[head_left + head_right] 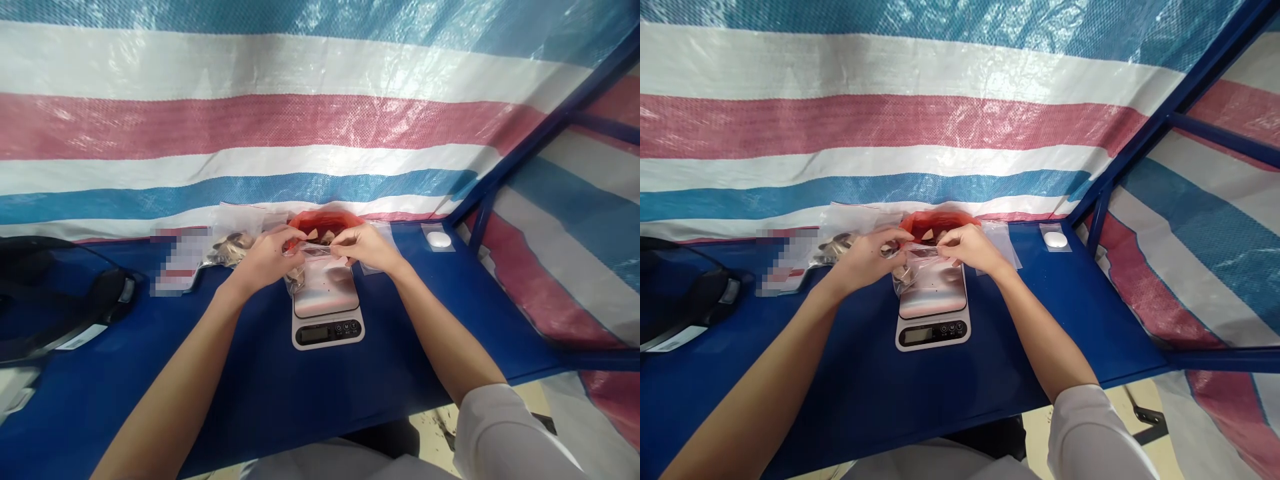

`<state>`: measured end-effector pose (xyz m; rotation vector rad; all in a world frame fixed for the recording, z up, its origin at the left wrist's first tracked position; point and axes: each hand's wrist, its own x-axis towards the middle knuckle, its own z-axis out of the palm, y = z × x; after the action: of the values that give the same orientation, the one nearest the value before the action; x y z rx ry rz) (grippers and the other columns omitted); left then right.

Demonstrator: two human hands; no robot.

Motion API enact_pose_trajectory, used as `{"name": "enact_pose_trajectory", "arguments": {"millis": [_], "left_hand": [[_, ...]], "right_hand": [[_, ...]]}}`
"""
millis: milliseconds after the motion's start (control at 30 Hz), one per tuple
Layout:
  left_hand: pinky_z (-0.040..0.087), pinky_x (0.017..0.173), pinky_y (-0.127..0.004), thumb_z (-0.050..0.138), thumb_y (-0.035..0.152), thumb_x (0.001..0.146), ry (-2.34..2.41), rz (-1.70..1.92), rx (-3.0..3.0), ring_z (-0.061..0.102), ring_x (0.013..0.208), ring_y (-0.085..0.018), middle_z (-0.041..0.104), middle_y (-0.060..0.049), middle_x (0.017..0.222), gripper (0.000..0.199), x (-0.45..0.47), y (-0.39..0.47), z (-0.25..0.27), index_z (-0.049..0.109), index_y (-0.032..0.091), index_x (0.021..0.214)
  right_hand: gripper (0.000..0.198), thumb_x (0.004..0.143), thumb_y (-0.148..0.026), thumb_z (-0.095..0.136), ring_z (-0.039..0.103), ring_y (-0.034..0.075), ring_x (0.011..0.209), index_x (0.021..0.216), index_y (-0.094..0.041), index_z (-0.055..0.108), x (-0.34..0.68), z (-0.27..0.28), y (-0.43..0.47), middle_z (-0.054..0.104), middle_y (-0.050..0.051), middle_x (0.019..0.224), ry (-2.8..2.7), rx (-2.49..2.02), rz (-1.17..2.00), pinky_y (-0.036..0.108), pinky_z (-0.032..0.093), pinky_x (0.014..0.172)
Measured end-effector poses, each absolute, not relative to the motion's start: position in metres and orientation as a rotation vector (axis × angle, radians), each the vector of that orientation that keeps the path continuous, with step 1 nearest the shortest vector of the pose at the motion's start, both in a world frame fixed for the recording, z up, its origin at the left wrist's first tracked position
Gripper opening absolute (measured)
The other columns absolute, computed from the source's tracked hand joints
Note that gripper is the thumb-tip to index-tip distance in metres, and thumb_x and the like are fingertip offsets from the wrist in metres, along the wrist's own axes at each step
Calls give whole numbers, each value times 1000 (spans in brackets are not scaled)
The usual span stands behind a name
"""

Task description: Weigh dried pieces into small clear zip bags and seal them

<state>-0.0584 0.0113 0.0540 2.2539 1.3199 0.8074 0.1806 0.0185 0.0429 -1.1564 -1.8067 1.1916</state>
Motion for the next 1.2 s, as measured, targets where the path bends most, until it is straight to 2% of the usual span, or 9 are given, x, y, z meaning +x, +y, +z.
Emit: {"name": "enact_pose_trajectory", "arguments": {"millis": [100, 167, 267, 500, 600, 767, 967, 1067, 1200], "left_hand": [[51, 86, -33, 61, 44, 86, 1143, 715, 2287, 65, 87, -21, 72, -5, 102, 47, -64, 14, 53, 68, 22, 127], [51, 87, -34, 66, 53, 84, 1087, 647, 2270, 64, 87, -22, 71, -5, 99, 61, -67, 15, 51, 62, 23, 137], [50, 92, -36, 72, 59, 79, 1072, 587, 2248, 63, 95, -24, 70, -5, 107, 76, -70, 17, 47, 54, 26, 146], [50, 97, -42, 71, 59, 79, 1146, 617, 2267, 64, 102, -29, 69, -11, 122, 79, -65, 18, 37, 54, 23, 147], [49, 101, -42, 74, 57, 76, 1179, 646, 2261, 63, 112, -32, 67, -12, 131, 79, -63, 20, 31, 57, 22, 144], [46, 107, -42, 73, 52, 77, 1132, 678, 2277, 63, 117, -32, 67, -12, 130, 75, -61, 22, 27, 56, 21, 144], [51, 97, -40, 74, 54, 75, 1143, 696, 2213, 65, 108, -30, 71, -10, 119, 75, -62, 22, 27, 59, 22, 142], [52, 86, -35, 74, 54, 76, 1153, 649, 2175, 66, 96, -26, 72, -6, 113, 73, -64, 20, 33, 59, 25, 141], [47, 68, -28, 72, 58, 78, 1186, 509, 2138, 62, 75, -20, 72, 0, 90, 65, -68, 18, 44, 64, 27, 134]], "right_hand": [[19, 79, -36, 72, 68, 14, 66, 80, -18, 79, 182, 39, 21, 75, 3, 80, -1839, -1116, 1210, 24, 59, 59], [21, 80, -38, 73, 68, 14, 65, 83, -18, 80, 184, 38, 23, 76, 3, 80, -1851, -1098, 1206, 25, 59, 61], [23, 80, -39, 74, 67, 14, 62, 85, -18, 81, 187, 40, 22, 77, 3, 80, -1852, -1105, 1139, 27, 57, 62], [22, 84, -39, 71, 68, 17, 77, 90, -21, 82, 176, 64, 9, 78, 2, 86, -1908, -1092, 950, 28, 50, 71], [22, 87, -37, 68, 61, 14, 71, 77, -20, 79, 160, 66, 7, 73, 0, 74, -2082, -1170, 790, 26, 42, 66], [31, 84, -37, 70, 50, 12, 60, 59, -19, 71, 139, 57, 13, 64, 1, 59, -2094, -1365, 673, 29, 32, 58], [26, 83, -25, 62, 46, 10, 57, 60, -18, 70, 144, 53, 23, 58, -2, 54, -2040, -1255, 818, 27, 32, 57], [19, 83, -30, 66, 52, 11, 58, 73, -17, 76, 153, 57, 24, 64, -2, 61, -1946, -1122, 1044, 25, 39, 58], [21, 80, -37, 75, 62, 13, 66, 87, -18, 80, 165, 63, 24, 75, 2, 77, -1831, -946, 1222, 26, 48, 63]]}}
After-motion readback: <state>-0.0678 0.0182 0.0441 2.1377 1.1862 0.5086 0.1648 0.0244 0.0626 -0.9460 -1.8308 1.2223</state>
